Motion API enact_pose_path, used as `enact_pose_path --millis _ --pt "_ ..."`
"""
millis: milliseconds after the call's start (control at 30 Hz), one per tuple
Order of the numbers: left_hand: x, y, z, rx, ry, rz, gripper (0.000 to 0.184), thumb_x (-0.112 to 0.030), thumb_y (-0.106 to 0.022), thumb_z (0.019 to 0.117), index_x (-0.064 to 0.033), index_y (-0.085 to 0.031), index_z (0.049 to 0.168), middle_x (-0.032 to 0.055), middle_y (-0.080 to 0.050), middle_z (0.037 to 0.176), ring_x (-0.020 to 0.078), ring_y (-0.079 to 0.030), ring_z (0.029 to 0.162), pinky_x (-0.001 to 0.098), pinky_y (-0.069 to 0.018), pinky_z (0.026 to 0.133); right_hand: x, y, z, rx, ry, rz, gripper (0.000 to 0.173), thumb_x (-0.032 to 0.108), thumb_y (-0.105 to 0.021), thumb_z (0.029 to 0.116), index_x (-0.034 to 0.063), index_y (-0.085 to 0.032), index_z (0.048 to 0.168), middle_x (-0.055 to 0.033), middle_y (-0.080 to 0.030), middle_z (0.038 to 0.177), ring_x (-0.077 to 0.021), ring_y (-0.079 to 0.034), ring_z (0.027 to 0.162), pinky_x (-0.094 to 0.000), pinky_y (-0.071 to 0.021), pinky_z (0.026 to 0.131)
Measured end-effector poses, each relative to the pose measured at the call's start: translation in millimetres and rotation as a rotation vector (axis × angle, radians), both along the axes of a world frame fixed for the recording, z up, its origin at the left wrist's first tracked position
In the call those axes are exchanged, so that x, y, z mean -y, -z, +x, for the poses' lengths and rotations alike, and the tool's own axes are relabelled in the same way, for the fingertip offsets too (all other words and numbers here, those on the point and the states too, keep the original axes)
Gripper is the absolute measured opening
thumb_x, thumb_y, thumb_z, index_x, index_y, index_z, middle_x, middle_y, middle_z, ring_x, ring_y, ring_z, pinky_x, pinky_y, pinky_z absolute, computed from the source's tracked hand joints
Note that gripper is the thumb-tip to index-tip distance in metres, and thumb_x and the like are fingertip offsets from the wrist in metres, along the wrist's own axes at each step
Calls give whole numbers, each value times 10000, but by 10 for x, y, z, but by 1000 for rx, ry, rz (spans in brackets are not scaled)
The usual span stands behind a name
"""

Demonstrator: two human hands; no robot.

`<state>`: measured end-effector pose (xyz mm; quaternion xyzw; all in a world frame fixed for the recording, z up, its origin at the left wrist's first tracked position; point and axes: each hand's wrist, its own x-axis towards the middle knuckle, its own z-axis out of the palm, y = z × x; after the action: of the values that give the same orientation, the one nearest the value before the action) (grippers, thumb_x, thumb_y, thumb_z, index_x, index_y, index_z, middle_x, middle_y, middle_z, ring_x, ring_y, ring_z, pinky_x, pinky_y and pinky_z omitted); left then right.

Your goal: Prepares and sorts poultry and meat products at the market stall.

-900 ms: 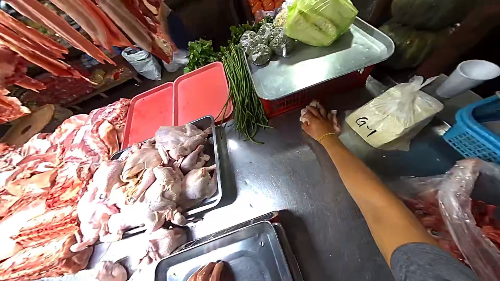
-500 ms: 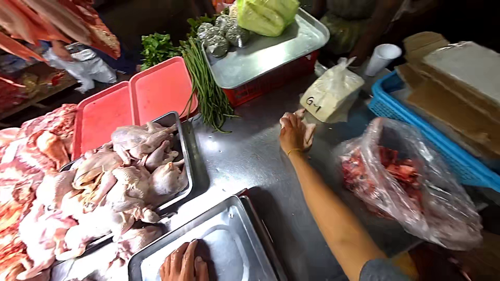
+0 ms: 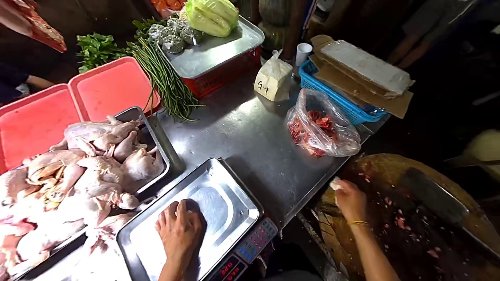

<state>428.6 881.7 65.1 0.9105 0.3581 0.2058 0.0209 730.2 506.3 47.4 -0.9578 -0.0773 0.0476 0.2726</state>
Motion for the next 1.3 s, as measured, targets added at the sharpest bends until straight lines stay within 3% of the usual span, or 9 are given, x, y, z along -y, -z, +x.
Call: enact_pose_path --millis 133,267,367,600,800,967,1100,1200,1300 --pt "-31 18 3 30 19 14 431 -252 -446 906 15 -698 1132 285 -661 1132 515 -611 1096 681 -418 916 -341 -387 -263 52 -60 194 404 76 -618 948 -25 -634 1338 -259 -607 1369 -373 -617 1237 -526 -504 1043" --pt "-29 27 -23 -1 14 -2 442 -260 -452 909 17 -691 1157 296 -651 1170 526 -596 1132 689 -406 944 -1280 230 -525 -15 -520 247 348 179 -604 988 102 -708 1311 -164 -603 1435 -349 -571 1318 -512 -448 1122" --pt "-50 -4 -5 -9 2 4 424 -254 -453 915 8 -696 1142 288 -655 1160 511 -604 1116 679 -416 922 -1252 539 -802 47 -737 176 315 122 -584 972 182 -761 1225 -111 -654 1356 -317 -635 1200 -502 -514 1029" --pt "-44 -2 6 -36 -14 12 419 -250 -447 917 9 -693 1137 279 -656 1157 502 -595 1133 655 -411 932 -499 372 -223 -1 -72 163 370 134 -724 863 4 -712 1209 -307 -537 1379 -403 -600 1213 -490 -540 985" --pt "-19 -18 15 -29 -14 19 403 -224 -461 917 17 -698 1135 287 -658 1148 503 -602 1121 657 -416 934 -782 597 -1958 -147 -84 522 377 96 -783 716 -88 -663 1022 -317 -589 1221 -392 -605 1128 -463 -540 940" --pt "-22 -31 24 -57 -9 20 393 -205 -467 918 17 -695 1149 280 -659 1162 492 -604 1136 655 -419 939 -388 756 -1664 -444 408 821 369 40 -591 927 -99 -496 1255 -195 -620 1013 -218 -646 805 -401 -581 690" --pt "-24 -57 19 -115 -13 -57 372 -182 -487 937 58 -661 1161 323 -605 1219 527 -544 1196 675 -381 995 -658 788 -1473 -497 555 1011 561 128 -504 974 9 -332 1494 -189 -571 1163 -229 -628 900 -405 -575 722" --pt "-66 -32 -27 -145 -10 -38 366 -170 -487 938 35 -646 1196 294 -592 1256 494 -536 1218 655 -392 997 -1036 902 -2380 -753 487 879 565 209 -418 1069 -2 -201 1546 -211 -571 1127 -220 -632 799 -413 -576 687" --pt "-78 -35 -29 -174 -1 -34 378 -168 -475 937 23 -639 1219 284 -585 1275 483 -527 1228 648 -394 991 -1375 920 -3523 -1309 490 936 419 193 -433 1089 30 -360 1468 -230 -645 1062 -308 -687 798 -483 -597 664"
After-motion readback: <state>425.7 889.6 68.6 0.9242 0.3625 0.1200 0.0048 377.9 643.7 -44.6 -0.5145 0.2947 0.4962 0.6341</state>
